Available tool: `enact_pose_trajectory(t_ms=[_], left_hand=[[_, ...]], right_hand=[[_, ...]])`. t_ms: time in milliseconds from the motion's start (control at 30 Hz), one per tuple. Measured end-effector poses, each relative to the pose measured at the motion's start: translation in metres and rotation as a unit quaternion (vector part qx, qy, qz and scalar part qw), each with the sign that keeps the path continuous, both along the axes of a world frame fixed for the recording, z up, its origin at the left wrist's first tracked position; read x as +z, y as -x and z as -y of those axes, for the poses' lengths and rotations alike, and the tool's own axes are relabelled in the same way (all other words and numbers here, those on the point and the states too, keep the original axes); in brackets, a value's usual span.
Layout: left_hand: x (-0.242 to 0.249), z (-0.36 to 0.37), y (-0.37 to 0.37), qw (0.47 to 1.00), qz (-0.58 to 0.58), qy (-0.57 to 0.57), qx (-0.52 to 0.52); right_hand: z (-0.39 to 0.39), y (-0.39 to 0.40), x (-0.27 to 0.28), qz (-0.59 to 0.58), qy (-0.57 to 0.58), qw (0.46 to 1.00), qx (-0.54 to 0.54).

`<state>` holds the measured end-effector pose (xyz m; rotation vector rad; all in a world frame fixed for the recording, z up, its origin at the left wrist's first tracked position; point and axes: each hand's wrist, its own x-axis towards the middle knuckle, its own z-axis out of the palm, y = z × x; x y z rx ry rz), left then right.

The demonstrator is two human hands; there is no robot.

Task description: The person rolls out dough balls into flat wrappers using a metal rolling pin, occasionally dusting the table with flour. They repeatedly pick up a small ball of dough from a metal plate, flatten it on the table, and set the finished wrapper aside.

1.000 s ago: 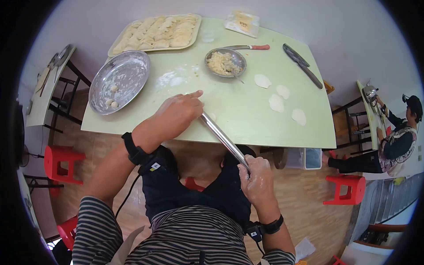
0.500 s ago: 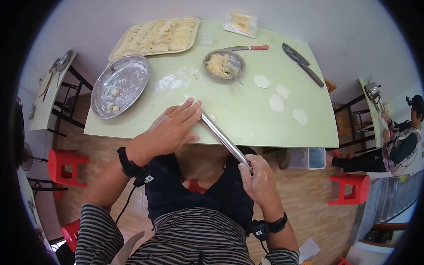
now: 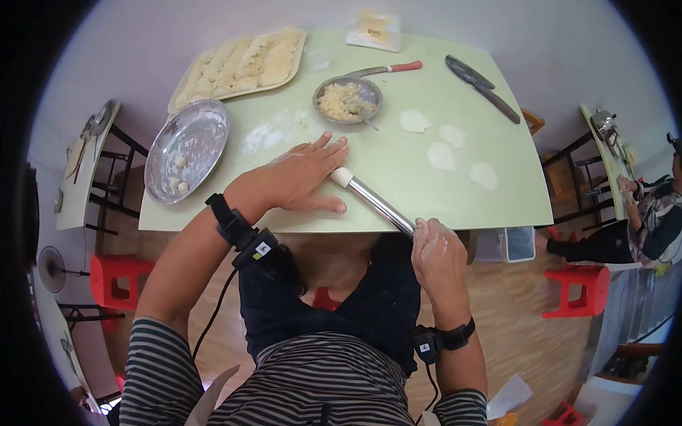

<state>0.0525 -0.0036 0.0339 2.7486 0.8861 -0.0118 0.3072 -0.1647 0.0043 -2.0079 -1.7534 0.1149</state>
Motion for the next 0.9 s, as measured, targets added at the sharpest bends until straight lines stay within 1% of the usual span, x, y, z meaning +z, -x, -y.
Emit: enact_pose_trajectory(t_ms=[67, 100, 133, 167, 200, 233, 267, 300, 333, 367, 400, 433, 500, 567, 633, 667, 733, 800, 867, 900], left_hand=[[0.0, -0.002, -0.003, 1.0, -0.005, 0.023, 0.01], [-0.001, -0.001, -0.002, 1.0, -0.004, 0.016, 0.006], [-0.004, 0.001, 0.001, 1.0, 0.024, 0.01, 0.017], [-0.009, 0.004, 0.005, 0.998, 0.051, 0.006, 0.027], [-0.017, 0.007, 0.009, 0.998, 0.051, 0.002, 0.024], [-0.026, 0.011, 0.014, 0.996, 0.08, -0.016, 0.033], [-0.029, 0.018, 0.016, 0.993, 0.11, -0.033, 0.042], [-0.031, 0.026, 0.017, 0.985, 0.149, -0.066, 0.054], [-0.033, 0.029, 0.018, 0.985, 0.149, -0.066, 0.056], [-0.035, 0.031, 0.02, 0.977, 0.183, -0.1, 0.037], [-0.035, 0.033, 0.022, 0.967, 0.216, -0.136, 0.018], [-0.034, 0.035, 0.023, 0.966, 0.216, -0.14, 0.022], [-0.032, 0.036, 0.022, 0.963, 0.246, -0.115, 0.01], [-0.024, 0.038, 0.022, 0.961, 0.25, -0.116, 0.003], [-0.02, 0.041, 0.02, 0.96, 0.255, -0.114, -0.006], [-0.02, 0.042, 0.019, 0.959, 0.264, -0.107, -0.004], [-0.017, 0.045, 0.018, 0.957, 0.273, -0.1, -0.002], [-0.013, 0.05, 0.017, 0.945, 0.306, -0.116, 0.022], [-0.015, 0.053, 0.018, 0.939, 0.314, -0.132, 0.037], [-0.017, 0.055, 0.019, 0.933, 0.323, -0.149, 0.054]], right_hand=[[0.0, -0.001, -0.001, -0.001, -0.002, 1.0, -0.003], [0.0, -0.002, -0.001, -0.002, 0.003, 1.0, 0.0], [0.002, -0.003, 0.001, -0.001, -0.003, 1.0, -0.003], [0.006, -0.003, 0.002, -0.037, 0.013, 0.999, 0.02], [0.011, -0.002, 0.001, -0.073, 0.03, 0.996, 0.045], [0.015, 0.0, 0.0, -0.129, 0.008, 0.99, 0.063], [0.019, 0.002, -0.002, -0.13, 0.007, 0.99, 0.061], [0.022, 0.004, -0.003, -0.191, 0.004, 0.979, 0.069], [0.025, 0.006, -0.005, -0.25, 0.001, 0.965, 0.079], [0.028, 0.008, -0.006, -0.25, 0.001, 0.965, 0.083], [0.031, 0.009, -0.008, -0.273, 0.015, 0.959, 0.075], [0.033, 0.01, -0.009, -0.295, 0.029, 0.953, 0.067], [0.035, 0.008, -0.019, -0.314, 0.025, 0.946, 0.076], [0.036, 0.009, -0.022, -0.335, 0.023, 0.939, 0.078], [0.037, 0.01, -0.021, -0.433, 0.071, 0.897, 0.049], [0.037, 0.01, -0.022, -0.433, 0.071, 0.897, 0.047], [0.037, 0.011, -0.025, -0.472, 0.068, 0.877, 0.053], [0.037, 0.014, -0.024, -0.483, 0.065, 0.872, 0.041], [0.038, 0.013, -0.025, -0.495, 0.061, 0.866, 0.026], [0.038, 0.011, -0.026, -0.518, 0.067, 0.853, 0.017]])
